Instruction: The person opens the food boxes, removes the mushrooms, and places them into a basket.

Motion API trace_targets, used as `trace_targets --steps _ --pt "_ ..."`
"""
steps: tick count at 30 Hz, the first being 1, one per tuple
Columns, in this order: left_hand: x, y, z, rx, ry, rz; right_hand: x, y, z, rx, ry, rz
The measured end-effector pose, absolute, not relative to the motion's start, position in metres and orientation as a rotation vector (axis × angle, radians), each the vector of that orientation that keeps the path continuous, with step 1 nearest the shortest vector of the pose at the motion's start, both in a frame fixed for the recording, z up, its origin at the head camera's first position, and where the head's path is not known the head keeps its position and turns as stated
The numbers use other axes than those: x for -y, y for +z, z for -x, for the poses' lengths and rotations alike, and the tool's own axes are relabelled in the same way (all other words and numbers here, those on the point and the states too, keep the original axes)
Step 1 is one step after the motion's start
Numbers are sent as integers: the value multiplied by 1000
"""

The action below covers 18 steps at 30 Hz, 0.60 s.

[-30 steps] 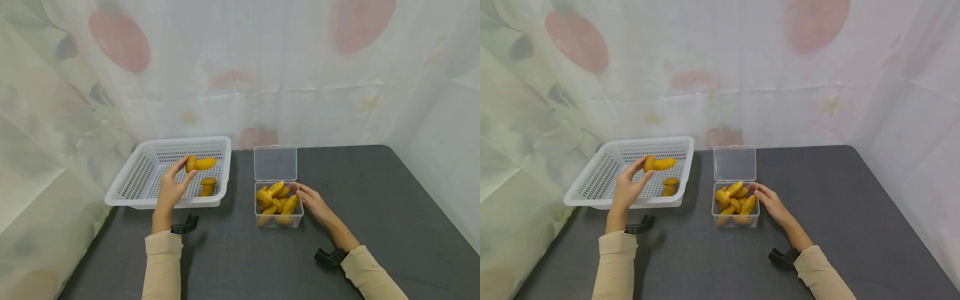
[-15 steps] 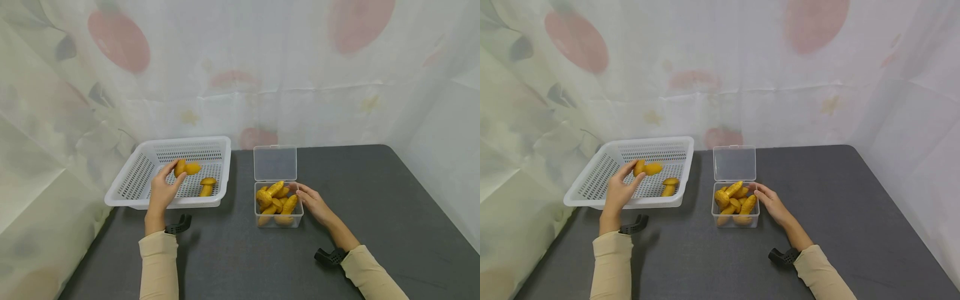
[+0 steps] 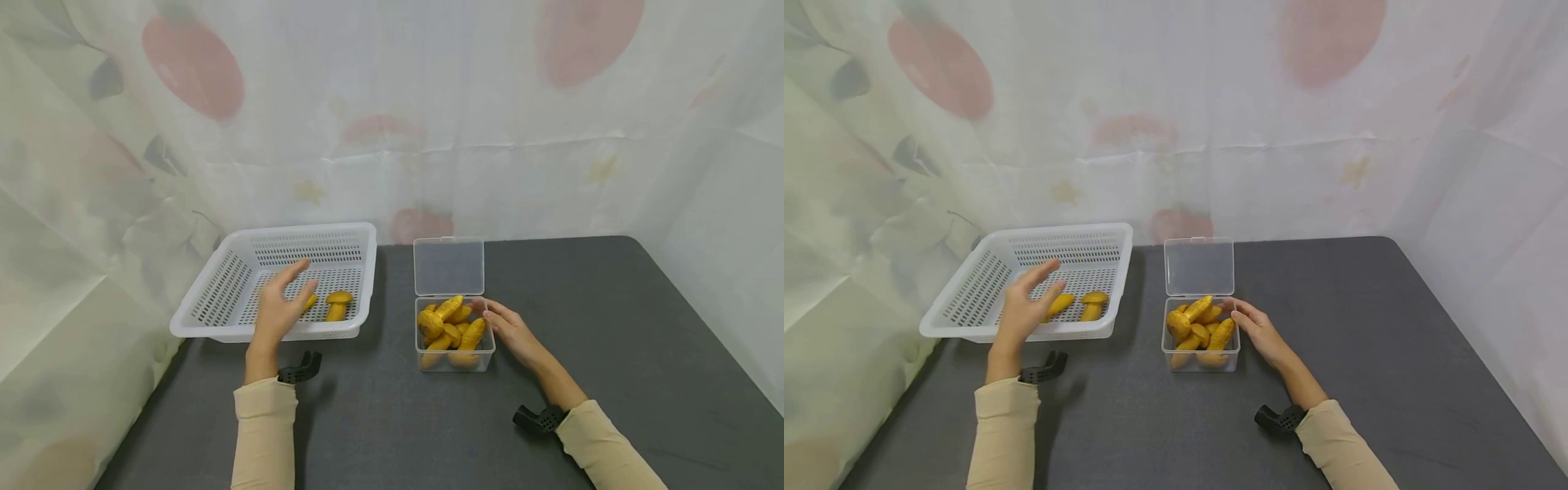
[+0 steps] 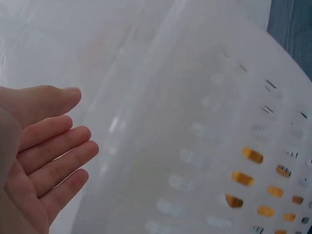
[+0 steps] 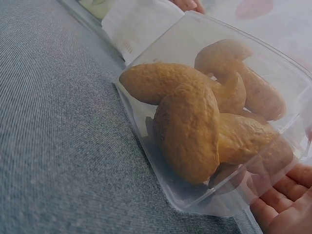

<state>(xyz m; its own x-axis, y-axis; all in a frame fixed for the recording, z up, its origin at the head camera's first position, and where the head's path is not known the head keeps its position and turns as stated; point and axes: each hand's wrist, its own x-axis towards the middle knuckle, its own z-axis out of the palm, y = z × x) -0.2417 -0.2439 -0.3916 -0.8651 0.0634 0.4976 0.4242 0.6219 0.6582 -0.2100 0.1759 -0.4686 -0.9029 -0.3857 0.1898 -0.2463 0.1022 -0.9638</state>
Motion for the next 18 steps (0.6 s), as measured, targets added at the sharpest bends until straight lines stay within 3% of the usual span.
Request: trace_targets --steps 18 --pt "210 -369 227 2312 -1127 598 -176 -470 210 -2217 -1967 667"
